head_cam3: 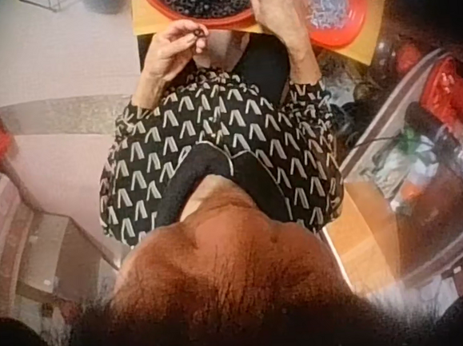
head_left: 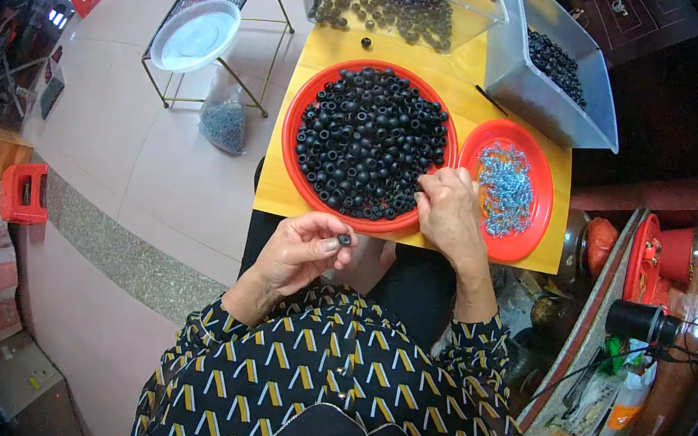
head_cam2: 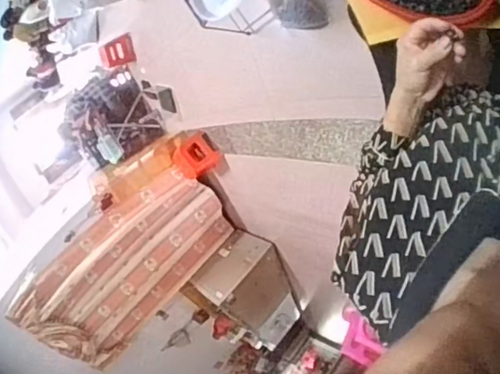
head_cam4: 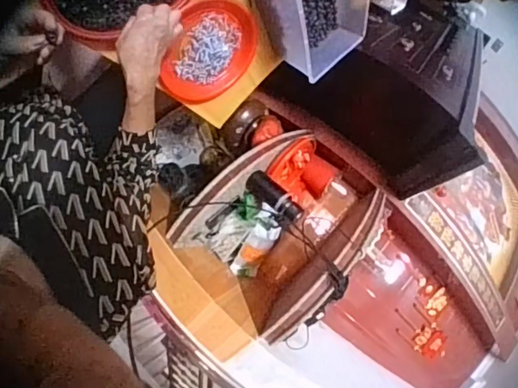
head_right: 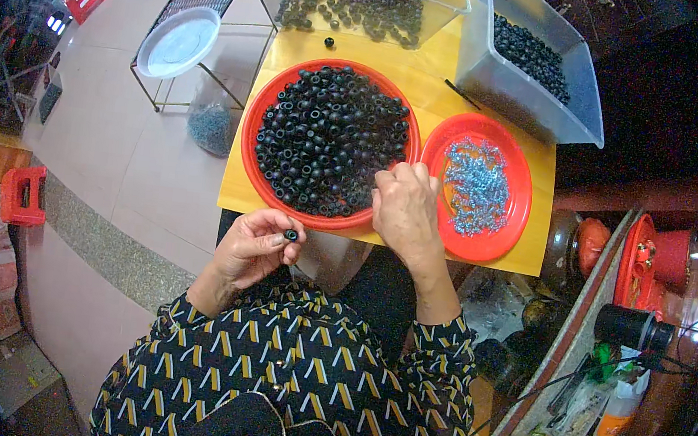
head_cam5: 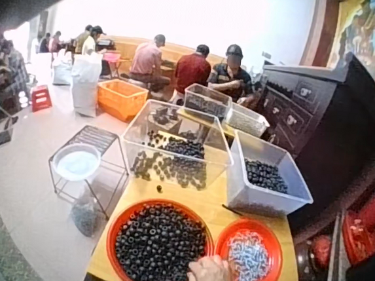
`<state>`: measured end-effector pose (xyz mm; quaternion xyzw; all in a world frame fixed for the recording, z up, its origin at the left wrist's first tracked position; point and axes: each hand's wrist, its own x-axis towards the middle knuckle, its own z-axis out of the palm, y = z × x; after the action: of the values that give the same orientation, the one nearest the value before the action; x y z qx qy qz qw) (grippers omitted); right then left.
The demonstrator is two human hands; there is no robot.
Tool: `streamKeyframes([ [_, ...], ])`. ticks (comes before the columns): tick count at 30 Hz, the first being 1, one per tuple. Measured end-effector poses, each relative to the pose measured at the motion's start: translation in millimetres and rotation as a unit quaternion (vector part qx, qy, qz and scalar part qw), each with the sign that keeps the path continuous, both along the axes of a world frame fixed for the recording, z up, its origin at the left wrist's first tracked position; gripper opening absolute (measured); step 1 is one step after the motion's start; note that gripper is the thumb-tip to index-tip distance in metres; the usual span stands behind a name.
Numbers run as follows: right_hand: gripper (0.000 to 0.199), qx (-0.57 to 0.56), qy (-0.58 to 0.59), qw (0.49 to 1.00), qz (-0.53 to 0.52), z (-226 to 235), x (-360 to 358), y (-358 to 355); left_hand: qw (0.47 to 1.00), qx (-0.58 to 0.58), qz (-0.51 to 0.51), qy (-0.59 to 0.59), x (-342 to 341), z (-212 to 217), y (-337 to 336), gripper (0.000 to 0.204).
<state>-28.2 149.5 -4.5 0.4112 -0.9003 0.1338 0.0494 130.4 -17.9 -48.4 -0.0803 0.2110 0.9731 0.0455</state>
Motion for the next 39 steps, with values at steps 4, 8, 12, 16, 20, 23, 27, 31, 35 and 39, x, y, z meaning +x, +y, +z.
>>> streamKeyframes([
  [4, 0.005, 0.022, 0.007, 1.000, -0.001, -6.6, -0.9, -4.9, 1.000, -0.005, 0.001, -0.004, -0.3, -0.5, 0.2, 0.019],
  [8, 0.005, 0.018, 0.000, 1.000, 0.007, -8.9, -4.6, -2.3, 1.000, -0.017, 0.009, 0.008, -2.1, 1.6, 2.6, 0.019],
  [12, 0.004, -0.133, -0.115, 0.984, -0.014, -7.8, -5.1, 4.5, 0.999, -0.025, 0.017, 0.014, -3.2, 4.4, 3.4, 0.017],
  [16, 0.009, -0.337, -0.475, 0.809, -0.079, 8.4, 6.4, 4.3, 0.998, -0.054, 0.017, 0.006, -6.8, 8.5, 3.8, 0.017],
  [20, 0.009, -0.432, -0.644, 0.629, -0.059, 9.0, 9.8, 9.6, 0.999, -0.038, 0.017, 0.011, -9.5, 13.6, 5.8, 0.017],
  [23, 0.010, -0.450, -0.668, 0.591, -0.036, 5.3, 10.4, 12.1, 0.999, -0.046, 0.018, 0.014, -10.8, 14.0, 7.7, 0.017],
  [27, 0.012, -0.443, -0.648, 0.619, -0.014, 5.2, 14.5, 10.2, 0.998, -0.051, 0.021, 0.010, -12.0, 14.3, 8.3, 0.017],
  [31, 0.010, -0.423, -0.613, 0.665, -0.052, 10.4, 29.2, 0.6, 0.997, -0.078, 0.027, 0.004, -15.4, 19.2, 9.5, 0.016],
  [35, 0.011, -0.335, -0.481, 0.809, -0.050, 12.6, 57.4, -9.9, 0.994, -0.106, 0.032, 0.026, -21.2, 17.9, 12.5, 0.016],
  [39, 0.011, -0.313, -0.368, 0.876, -0.001, 14.0, 66.4, -12.4, 0.995, -0.090, 0.032, 0.030, -21.1, 14.1, 11.9, 0.017],
])
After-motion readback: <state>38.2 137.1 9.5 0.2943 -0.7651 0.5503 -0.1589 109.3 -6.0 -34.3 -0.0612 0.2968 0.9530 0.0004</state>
